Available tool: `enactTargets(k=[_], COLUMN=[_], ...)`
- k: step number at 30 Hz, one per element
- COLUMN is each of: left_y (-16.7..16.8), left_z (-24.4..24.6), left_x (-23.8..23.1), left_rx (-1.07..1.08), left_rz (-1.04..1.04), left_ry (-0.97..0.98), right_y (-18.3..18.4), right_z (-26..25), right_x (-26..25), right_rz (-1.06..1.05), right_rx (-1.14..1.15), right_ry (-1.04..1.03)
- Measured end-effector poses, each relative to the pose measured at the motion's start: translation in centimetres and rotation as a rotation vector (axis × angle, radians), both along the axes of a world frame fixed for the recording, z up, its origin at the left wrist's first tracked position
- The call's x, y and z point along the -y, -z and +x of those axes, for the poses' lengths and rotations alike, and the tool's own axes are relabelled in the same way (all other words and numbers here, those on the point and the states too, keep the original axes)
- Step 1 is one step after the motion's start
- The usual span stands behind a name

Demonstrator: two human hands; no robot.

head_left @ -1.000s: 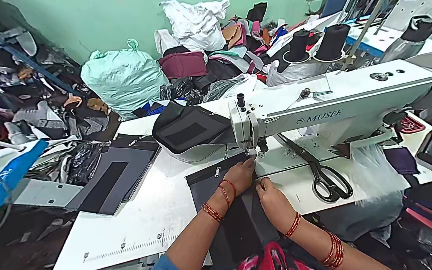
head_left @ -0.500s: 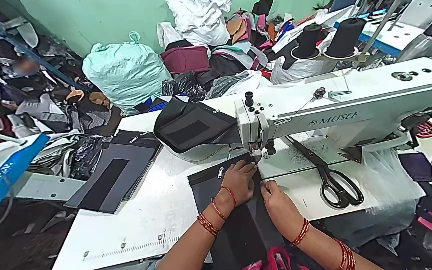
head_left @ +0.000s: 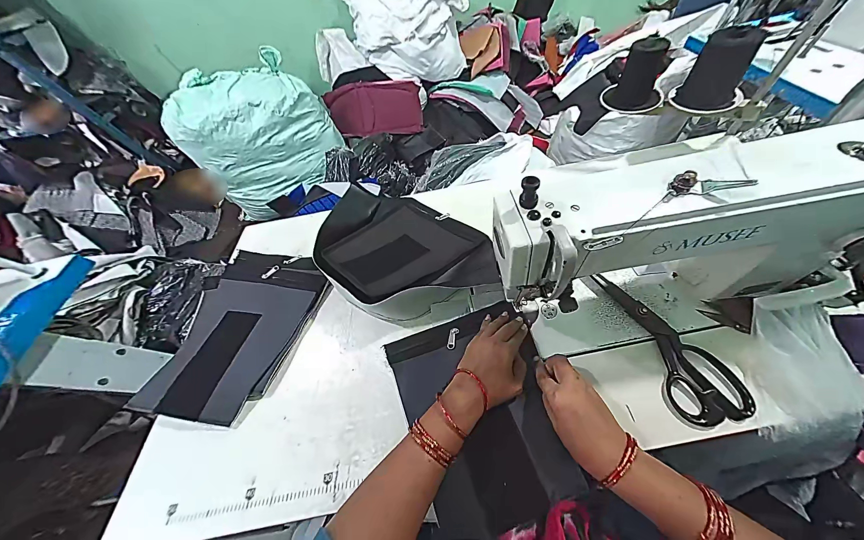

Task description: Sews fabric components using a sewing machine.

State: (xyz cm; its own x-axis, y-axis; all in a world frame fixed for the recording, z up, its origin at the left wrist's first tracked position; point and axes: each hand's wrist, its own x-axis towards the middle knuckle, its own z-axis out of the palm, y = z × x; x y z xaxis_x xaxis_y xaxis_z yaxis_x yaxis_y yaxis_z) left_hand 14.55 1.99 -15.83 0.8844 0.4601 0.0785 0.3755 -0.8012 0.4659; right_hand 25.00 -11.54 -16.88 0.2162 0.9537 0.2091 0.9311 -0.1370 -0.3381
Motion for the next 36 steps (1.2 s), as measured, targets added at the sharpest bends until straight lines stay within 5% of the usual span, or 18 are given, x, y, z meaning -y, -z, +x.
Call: enactTargets(k=[21, 29, 36], left_y=[-0.4, -2.7, -2.6], left_z=[0.9, 0.4, -1.6], left_x=[-2.7, 4.9, 11.0], left_rx=[-0.009, -0.271, -0.459], left_rz=[0.001, -0.207, -0.154], left_ry=[0.053, -0.231, -0.149], right_y=[-0.3, -1.1, -2.0], right_z=[1.6, 3.3, 3.7], right_x=[-2.4, -2.1, 0.0], right_rz=[-0.052, -0.108, -0.194], right_rx=[-0.094, -0.397, -0.533], right_ry=[-0.023, -0.026, 0.046])
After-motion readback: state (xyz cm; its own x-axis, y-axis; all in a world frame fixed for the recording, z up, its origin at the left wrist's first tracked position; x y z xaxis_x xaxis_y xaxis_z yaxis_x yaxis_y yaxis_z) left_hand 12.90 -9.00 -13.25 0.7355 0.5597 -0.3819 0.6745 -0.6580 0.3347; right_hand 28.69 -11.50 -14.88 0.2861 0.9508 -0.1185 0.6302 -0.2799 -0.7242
